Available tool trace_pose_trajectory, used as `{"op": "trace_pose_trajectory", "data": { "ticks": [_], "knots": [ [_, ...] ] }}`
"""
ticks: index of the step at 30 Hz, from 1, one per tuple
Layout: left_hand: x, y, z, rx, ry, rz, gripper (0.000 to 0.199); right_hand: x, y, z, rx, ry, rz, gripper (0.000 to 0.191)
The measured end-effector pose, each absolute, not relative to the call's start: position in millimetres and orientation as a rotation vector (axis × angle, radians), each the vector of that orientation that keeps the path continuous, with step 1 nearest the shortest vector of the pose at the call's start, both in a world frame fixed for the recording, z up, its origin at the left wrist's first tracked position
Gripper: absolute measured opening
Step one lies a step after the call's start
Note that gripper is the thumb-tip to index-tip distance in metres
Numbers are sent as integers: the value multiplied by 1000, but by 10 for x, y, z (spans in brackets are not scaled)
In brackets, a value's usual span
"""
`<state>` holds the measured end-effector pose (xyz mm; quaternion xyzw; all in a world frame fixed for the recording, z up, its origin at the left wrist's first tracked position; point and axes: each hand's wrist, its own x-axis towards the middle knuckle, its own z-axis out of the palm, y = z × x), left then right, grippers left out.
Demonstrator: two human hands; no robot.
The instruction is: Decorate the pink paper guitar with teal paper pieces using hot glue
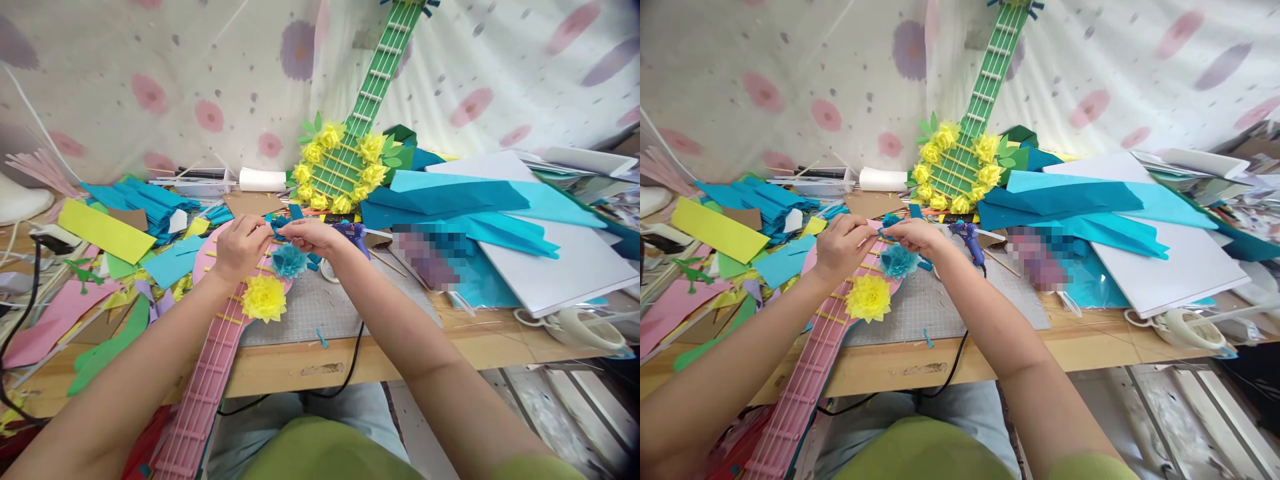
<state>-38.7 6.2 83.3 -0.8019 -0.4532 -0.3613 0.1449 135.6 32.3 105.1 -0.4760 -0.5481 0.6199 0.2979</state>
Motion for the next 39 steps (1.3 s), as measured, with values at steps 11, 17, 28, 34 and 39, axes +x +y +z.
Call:
{"op": "trace_pose_trajectory", "data": {
  "ticks": [11,17,28,34,39],
  "knots": [
    [-590,105,700,-2237,-1401,-1119,10,1372,597,873,-1074,-2577,68,36],
    [-593,114,666,-2271,-1392,-1112,7,1318,635,835,-1063,-2665,-69,38],
    [-516,124,691,-2307,-1381,-1063,7,1258,609,788,-1010,-2606,-171,28],
    [-465,137,694,-2335,-1322,-993,10,1300,749,731,-1061,-2511,-51,33],
    [-450,174,657,-2370,-1278,-916,8,1342,837,714,-1109,-2432,169,34]
  ]
}}
